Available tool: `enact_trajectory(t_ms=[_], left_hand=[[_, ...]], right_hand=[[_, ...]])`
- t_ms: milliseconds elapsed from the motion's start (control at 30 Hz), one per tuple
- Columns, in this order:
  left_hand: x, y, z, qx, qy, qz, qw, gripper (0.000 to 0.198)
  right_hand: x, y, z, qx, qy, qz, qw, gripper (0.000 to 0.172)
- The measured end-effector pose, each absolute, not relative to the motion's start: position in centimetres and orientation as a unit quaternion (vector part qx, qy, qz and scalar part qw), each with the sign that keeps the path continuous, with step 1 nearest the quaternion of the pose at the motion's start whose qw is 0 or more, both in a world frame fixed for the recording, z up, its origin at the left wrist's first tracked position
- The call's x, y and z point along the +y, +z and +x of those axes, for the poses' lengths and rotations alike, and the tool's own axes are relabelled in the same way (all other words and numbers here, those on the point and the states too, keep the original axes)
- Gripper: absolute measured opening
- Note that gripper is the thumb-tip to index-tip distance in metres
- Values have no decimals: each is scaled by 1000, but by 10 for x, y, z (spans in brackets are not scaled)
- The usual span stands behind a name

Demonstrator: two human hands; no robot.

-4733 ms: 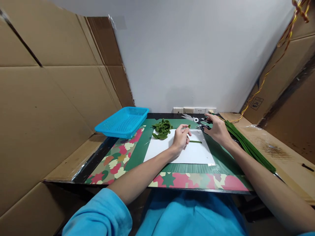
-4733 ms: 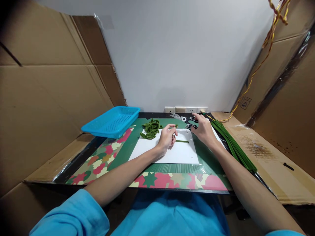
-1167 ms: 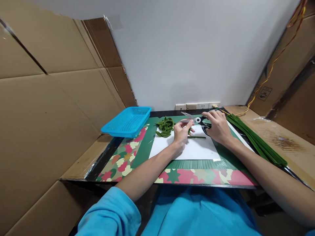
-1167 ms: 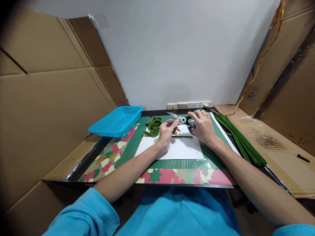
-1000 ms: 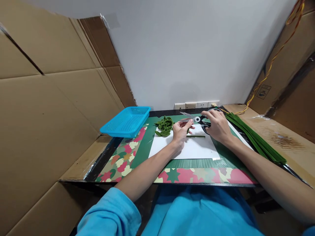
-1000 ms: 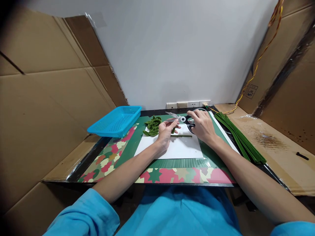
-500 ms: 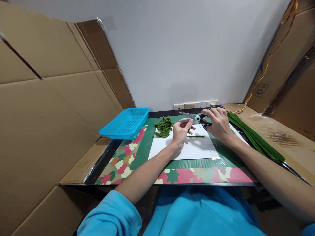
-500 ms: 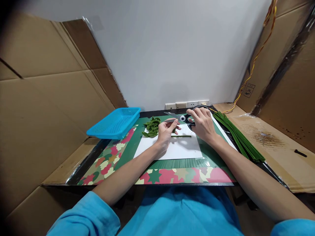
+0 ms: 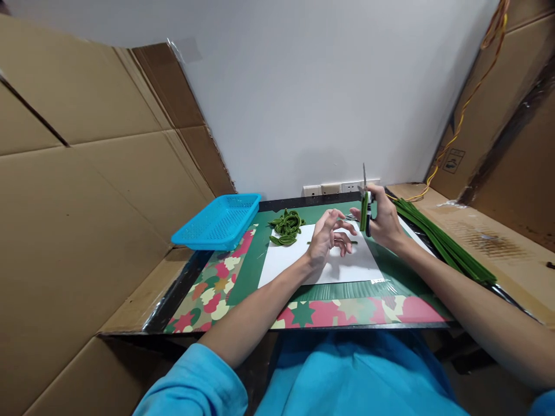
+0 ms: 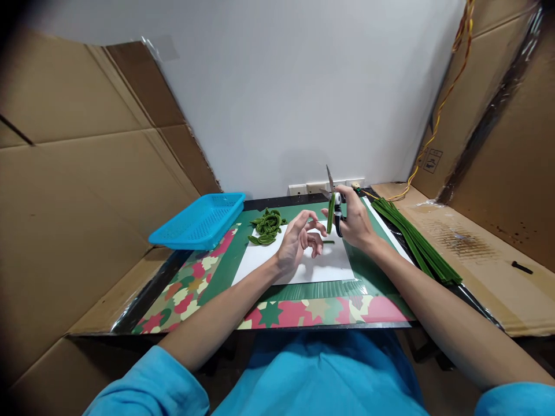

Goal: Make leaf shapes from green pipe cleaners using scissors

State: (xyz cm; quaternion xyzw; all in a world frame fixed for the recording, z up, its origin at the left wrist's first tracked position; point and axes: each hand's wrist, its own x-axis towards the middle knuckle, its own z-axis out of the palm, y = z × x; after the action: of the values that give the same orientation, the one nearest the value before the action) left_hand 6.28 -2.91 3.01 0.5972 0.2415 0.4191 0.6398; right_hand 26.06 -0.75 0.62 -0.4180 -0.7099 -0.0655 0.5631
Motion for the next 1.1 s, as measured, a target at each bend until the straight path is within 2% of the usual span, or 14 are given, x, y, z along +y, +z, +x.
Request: enact_trajectory(t_ms=[167, 400, 700, 967, 1100], left_hand=[[-38, 29, 63, 218, 390, 654, 611, 56], [-53, 39, 87, 196, 394, 661, 608, 57], [-74, 51, 106, 206, 453, 614, 613, 55], [-84, 50, 111, 214, 477, 610, 596, 51], [-84, 48, 111, 211, 477, 610, 597, 54]], right_hand=[[-9, 2, 260, -743, -15, -378, 552, 37], [-11, -1, 260, -758, 23, -368, 539, 29], [-13, 7, 260, -751, 20, -361, 553, 29], [-16, 6, 260, -746, 14, -365, 558, 40], [-16, 4, 258, -732, 10, -373, 570, 39]])
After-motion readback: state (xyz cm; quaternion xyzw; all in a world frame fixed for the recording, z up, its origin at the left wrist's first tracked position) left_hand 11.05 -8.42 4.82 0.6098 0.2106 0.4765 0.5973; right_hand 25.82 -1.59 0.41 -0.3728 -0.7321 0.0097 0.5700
